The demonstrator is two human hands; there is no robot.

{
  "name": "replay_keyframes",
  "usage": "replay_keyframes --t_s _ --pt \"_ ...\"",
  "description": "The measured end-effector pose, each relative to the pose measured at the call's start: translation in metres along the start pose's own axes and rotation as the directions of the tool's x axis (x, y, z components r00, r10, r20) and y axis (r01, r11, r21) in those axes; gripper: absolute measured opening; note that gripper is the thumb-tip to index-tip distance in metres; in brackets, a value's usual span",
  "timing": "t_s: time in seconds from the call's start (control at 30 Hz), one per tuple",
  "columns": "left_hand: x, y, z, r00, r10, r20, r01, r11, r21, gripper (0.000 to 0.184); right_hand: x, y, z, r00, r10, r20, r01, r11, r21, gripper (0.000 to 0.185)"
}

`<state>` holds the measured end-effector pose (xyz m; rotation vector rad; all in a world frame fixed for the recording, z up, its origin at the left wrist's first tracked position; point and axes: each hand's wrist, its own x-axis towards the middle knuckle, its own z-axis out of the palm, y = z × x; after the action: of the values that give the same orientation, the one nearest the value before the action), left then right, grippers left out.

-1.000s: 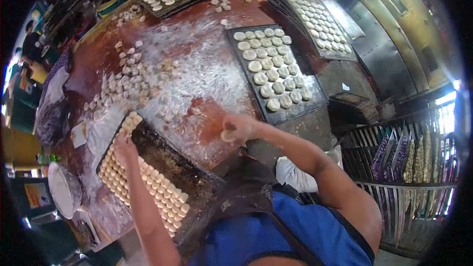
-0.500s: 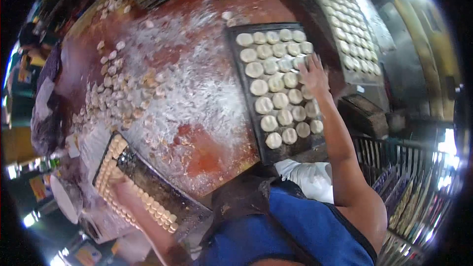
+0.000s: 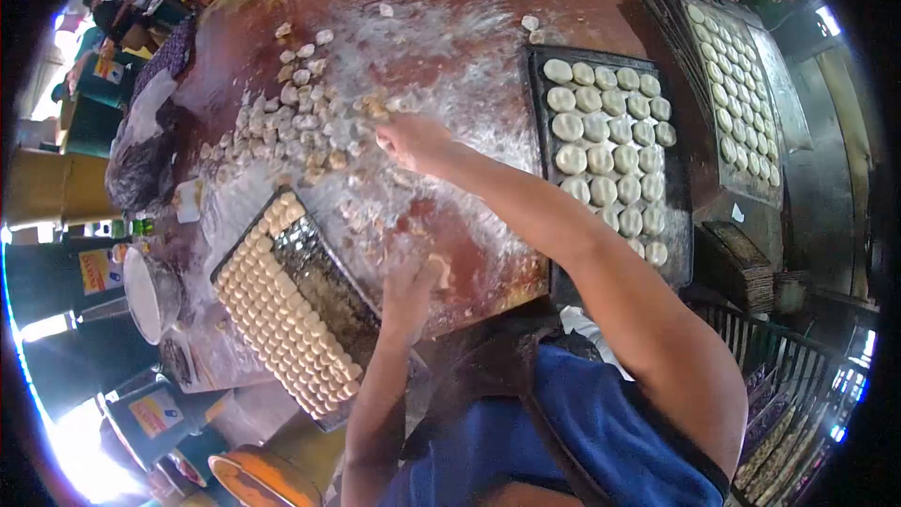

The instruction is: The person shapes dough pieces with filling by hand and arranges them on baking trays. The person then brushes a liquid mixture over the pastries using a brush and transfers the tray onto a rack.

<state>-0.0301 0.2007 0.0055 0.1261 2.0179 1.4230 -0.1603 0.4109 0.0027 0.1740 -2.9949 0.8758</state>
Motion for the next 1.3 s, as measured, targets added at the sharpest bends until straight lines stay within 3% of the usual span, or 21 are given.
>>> replay_keyframes --t_s 0.03,0.07,0.17,0.23,0.3,0.37,0.4,0.43,0.5,0.53,0.63,0.7,0.77,0.83,0.9,0.93,1.03,1.1,1.17,1.23,1.3 --pt "0.002 -0.007 -0.007 0.998 0.052 0.041 -0.053 0.998 0.015 0.019 -0.008 -0.017 -0.007 0.999 0.047 0.022 -0.048 0.997 0.056 0.022" --pt "0.004 -0.013 -0.014 0.991 0.104 0.083 -0.106 0.994 0.025 0.019 -0.029 -0.029 0.006 0.969 -0.043 -0.244 0.077 0.988 0.133 0.021" --pt "-0.007 -0.032 -0.036 0.955 -0.031 -0.294 -0.114 0.880 -0.462 0.027 -0.109 -0.118 0.002 0.994 0.101 -0.039 -0.092 0.978 0.186 0.034" --pt "-0.024 -0.017 -0.042 0.981 -0.068 -0.184 -0.068 0.760 -0.646 0.025 -0.139 -0.111 0.063 0.990 0.031 -0.135 -0.011 0.989 0.149 0.036" --pt "-0.044 -0.011 -0.058 0.986 0.015 -0.168 -0.086 0.902 -0.424 0.023 -0.164 -0.120 0.072 0.975 -0.033 -0.218 0.057 0.993 0.106 0.037" --pt "-0.054 -0.015 -0.062 1.000 0.017 0.023 -0.005 0.894 -0.447 0.025 -0.180 -0.150 0.028 0.962 0.264 0.068 -0.217 0.591 0.777 0.045" --pt "-0.066 -0.004 -0.058 0.994 0.048 0.096 -0.010 0.932 -0.363 0.030 -0.181 -0.152 0.016 0.942 0.191 0.275 -0.327 0.697 0.638 0.040" --pt "-0.071 -0.003 -0.055 0.991 0.053 0.125 -0.006 0.935 -0.354 0.030 -0.183 -0.152 0.014 0.941 0.217 0.261 -0.337 0.692 0.639 0.040" --pt "-0.079 0.003 -0.051 0.954 0.256 0.157 -0.197 0.928 -0.316 0.033 -0.190 -0.153 0.018 0.881 0.458 0.116 -0.472 0.839 0.270 0.035" --pt "-0.084 0.009 -0.052 0.926 0.328 0.186 -0.288 0.934 -0.209 0.035 -0.201 -0.160 0.026 0.865 0.489 0.113 -0.500 0.820 0.279 0.035" --pt "-0.051 -0.006 -0.049 0.977 0.200 0.069 -0.179 0.956 -0.230 0.032 -0.213 -0.178 0.040 0.837 0.131 -0.532 0.040 0.954 0.298 0.023" --pt "-0.045 -0.012 -0.037 0.996 0.081 0.034 -0.066 0.948 -0.311 0.032 -0.214 -0.152 0.050 0.906 0.133 -0.401 -0.029 0.966 0.256 0.023" --pt "-0.055 -0.007 -0.020 0.867 0.487 0.107 -0.498 0.854 0.149 0.035 -0.210 -0.128 0.044 0.919 0.359 -0.166 -0.209 0.798 0.566 0.028" --pt "-0.050 -0.007 -0.011 0.666 0.742 0.080 -0.646 0.520 0.559 0.030 -0.203 -0.110 0.038 0.934 0.344 -0.092 -0.242 0.803 0.544 0.027" --pt "-0.021 -0.028 -0.011 0.796 0.564 0.219 -0.536 0.491 0.686 0.029 -0.198 -0.090 0.031 0.940 0.338 0.052 -0.318 0.809 0.495 0.025" --pt "-0.013 -0.030 -0.013 0.726 0.679 0.113 -0.638 0.604 0.477 0.028 -0.201 -0.069 0.039 0.991 0.088 -0.100 -0.034 0.892 0.452 0.023" --pt "-0.002 -0.027 0.016 0.843 0.535 0.054 -0.467 0.677 0.569 0.026 -0.205 -0.021 0.066 1.000 -0.001 -0.031 0.008 0.974 0.228 0.032" --pt "0.002 -0.035 0.020 0.822 0.570 0.012 -0.458 0.647 0.609 0.031 -0.196 -0.018 0.063 0.990 -0.027 -0.138 0.082 0.907 0.413 0.027" --pt "-0.006 -0.040 0.021 0.918 0.304 -0.253 -0.223 0.926 0.304 0.014 -0.187 -0.027 0.044 0.995 0.047 -0.088 0.005 0.860 0.511 0.023" --pt "-0.010 -0.034 0.019 0.916 0.312 -0.253 -0.212 0.911 0.354 0.009 -0.176 -0.018 0.045 0.999 -0.042 0.008 0.033 0.878 0.477 0.025" --pt "-0.004 -0.036 0.022 0.870 0.456 -0.190 -0.303 0.796 0.525 0.006 -0.158 -0.027 0.023 0.907 -0.019 0.420 -0.109 0.954 0.279 0.032"
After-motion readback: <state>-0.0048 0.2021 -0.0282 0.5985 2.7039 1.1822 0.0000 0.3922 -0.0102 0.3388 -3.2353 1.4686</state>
